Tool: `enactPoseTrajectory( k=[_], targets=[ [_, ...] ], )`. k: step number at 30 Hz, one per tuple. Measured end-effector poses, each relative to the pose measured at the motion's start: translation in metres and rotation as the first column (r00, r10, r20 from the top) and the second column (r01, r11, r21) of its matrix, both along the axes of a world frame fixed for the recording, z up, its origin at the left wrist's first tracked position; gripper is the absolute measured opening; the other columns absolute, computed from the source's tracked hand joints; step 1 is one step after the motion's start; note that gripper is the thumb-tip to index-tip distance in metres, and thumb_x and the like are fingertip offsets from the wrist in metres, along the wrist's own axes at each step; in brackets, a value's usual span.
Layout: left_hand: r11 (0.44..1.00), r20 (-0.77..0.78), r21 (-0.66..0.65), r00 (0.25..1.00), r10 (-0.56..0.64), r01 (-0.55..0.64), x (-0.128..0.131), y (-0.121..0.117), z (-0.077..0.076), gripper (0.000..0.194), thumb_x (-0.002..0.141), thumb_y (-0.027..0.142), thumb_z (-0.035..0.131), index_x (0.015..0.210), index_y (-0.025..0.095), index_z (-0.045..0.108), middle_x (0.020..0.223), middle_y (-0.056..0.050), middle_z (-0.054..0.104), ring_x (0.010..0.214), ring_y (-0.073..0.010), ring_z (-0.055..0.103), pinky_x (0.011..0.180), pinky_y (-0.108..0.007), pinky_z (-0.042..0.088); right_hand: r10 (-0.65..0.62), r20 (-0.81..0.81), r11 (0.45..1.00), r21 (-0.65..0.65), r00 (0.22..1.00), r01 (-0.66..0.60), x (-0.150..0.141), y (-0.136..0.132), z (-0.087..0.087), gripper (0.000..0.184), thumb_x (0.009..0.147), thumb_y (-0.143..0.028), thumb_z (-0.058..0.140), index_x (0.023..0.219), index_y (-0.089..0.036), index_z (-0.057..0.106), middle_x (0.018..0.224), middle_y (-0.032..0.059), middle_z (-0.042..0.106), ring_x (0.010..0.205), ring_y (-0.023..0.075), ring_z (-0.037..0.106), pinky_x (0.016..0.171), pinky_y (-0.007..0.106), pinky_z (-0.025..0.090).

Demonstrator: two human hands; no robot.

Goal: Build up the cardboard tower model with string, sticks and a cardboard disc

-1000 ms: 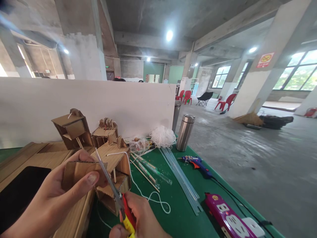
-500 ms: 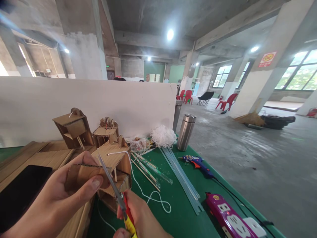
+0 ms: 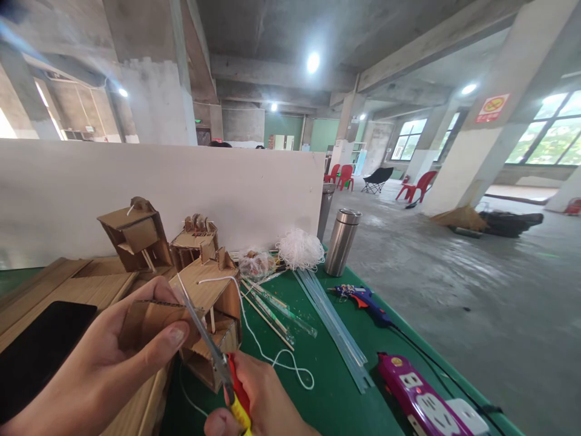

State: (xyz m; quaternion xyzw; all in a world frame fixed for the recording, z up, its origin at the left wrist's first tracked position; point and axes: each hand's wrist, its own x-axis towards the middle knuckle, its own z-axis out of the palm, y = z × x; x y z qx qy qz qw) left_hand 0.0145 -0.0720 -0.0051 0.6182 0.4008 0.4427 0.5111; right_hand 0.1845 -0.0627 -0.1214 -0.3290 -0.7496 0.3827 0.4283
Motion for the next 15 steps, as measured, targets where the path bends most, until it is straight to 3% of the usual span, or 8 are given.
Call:
enactPoseTrajectory(
  k=[8, 15],
  targets=[
    [0.999, 0.03, 0.028, 0.999, 0.031, -0.032, 0.0005, -0.0015, 0.0009, 0.023, 0.083, 0.041, 0.066, 0.076, 0.021, 0.056, 0.057, 0.003, 0.058, 0.053, -0.0148, 0.055, 0.052, -0.024, 0.047, 0.021, -0.008, 0.999, 0.026, 1.0, -0.021, 0.0026, 0.0022, 0.0001, 0.057, 0.083, -0.076, 0.044, 0.065, -0.022, 0.038, 0.059, -0.0049, 0.035, 0.052, 0.01, 0.029, 0.045, 0.025, 0.022],
    [0.999, 0.009, 0.033, 1.0, 0.025, -0.025, -0.0023, 0.0003, 0.0022, 0.022, 0.082, 0.036, 0.067, 0.074, 0.021, 0.053, 0.057, 0.003, 0.059, 0.054, -0.0142, 0.056, 0.054, -0.022, 0.05, 0.03, 0.032, 1.0, 0.001, 0.999, -0.03, 0.0063, 0.0033, -0.0002, 0.062, 0.081, -0.081, 0.04, 0.065, -0.022, 0.038, 0.061, -0.0034, 0.038, 0.051, 0.0099, 0.032, 0.046, 0.026, 0.023]
  ],
)
